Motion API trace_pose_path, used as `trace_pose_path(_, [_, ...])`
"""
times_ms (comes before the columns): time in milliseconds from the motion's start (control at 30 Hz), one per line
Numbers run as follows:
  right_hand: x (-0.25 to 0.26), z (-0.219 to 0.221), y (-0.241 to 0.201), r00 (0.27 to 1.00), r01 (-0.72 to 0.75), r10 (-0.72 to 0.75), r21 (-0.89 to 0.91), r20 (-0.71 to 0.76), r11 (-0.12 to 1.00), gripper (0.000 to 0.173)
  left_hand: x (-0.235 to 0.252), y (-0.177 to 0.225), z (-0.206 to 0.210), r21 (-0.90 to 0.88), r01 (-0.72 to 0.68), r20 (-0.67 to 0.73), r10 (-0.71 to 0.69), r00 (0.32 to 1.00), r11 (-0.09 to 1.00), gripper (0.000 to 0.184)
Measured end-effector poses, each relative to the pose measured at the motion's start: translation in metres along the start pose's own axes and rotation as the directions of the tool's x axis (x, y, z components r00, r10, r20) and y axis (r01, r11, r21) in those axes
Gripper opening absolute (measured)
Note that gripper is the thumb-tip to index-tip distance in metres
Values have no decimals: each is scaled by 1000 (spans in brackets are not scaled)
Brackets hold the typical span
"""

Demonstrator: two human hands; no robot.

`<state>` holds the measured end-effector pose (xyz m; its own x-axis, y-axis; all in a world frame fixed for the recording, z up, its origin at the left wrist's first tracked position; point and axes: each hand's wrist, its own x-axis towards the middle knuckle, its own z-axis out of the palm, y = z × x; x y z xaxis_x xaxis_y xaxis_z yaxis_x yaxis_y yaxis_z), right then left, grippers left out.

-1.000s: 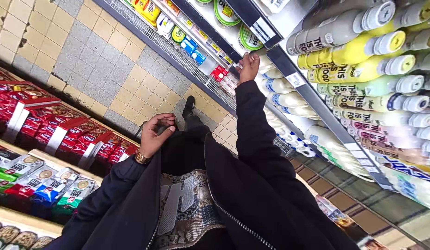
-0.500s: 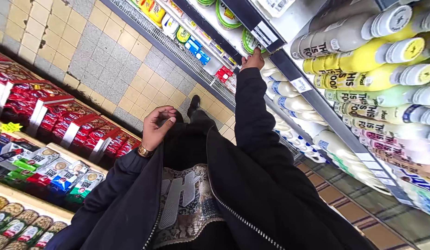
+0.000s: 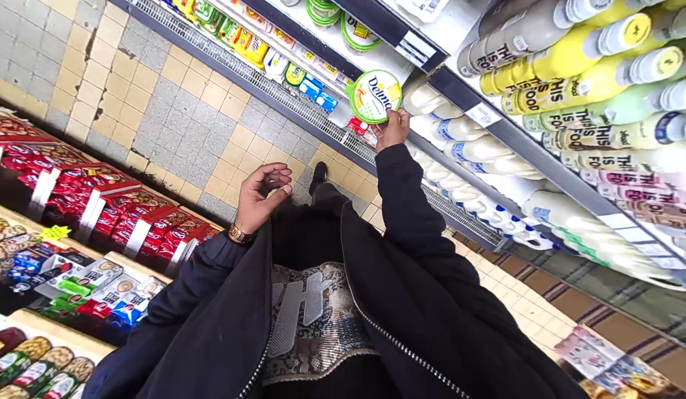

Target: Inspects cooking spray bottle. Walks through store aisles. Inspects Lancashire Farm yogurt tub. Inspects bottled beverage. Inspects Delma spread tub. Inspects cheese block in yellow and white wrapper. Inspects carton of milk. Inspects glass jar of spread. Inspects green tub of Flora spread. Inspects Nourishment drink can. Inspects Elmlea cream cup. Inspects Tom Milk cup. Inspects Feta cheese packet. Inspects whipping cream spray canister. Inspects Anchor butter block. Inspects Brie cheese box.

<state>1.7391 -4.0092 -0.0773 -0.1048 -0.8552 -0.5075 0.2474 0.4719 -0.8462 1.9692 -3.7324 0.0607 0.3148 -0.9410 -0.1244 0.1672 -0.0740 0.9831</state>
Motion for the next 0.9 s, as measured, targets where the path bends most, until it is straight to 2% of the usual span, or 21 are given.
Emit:
trace_pose_path(200, [-118,-12,-24,958,0,24,-84,286,996,22,-1,18,-27,5,74,144,-74,987,997,60])
trace_pose_path(367, [-195,-22,-38,833,58,54,-184,551,981,20,-11,26,-49,-13,53,278,-47,960,999,67])
trace_pose_path(467, [-236,-22,-43,753,118,82,-256,653,959,18,-29,27,-56,-61,82,375,-54,926,995,69])
trace_pose_path(600, [-284,-17,-41,719,181,72,-285,692,941,18,-59,20,-63,-150,94,459,-15,888,984,77])
trace_pose_path(733, [-318,-15,-26,762,196,29,-274,647,941,17,-84,10,-75,-201,81,456,20,890,976,85])
trace_pose_path(900, [-350,-12,-1,797,197,-31,-211,603,957,14,-104,5,-88,-234,91,426,18,904,968,84])
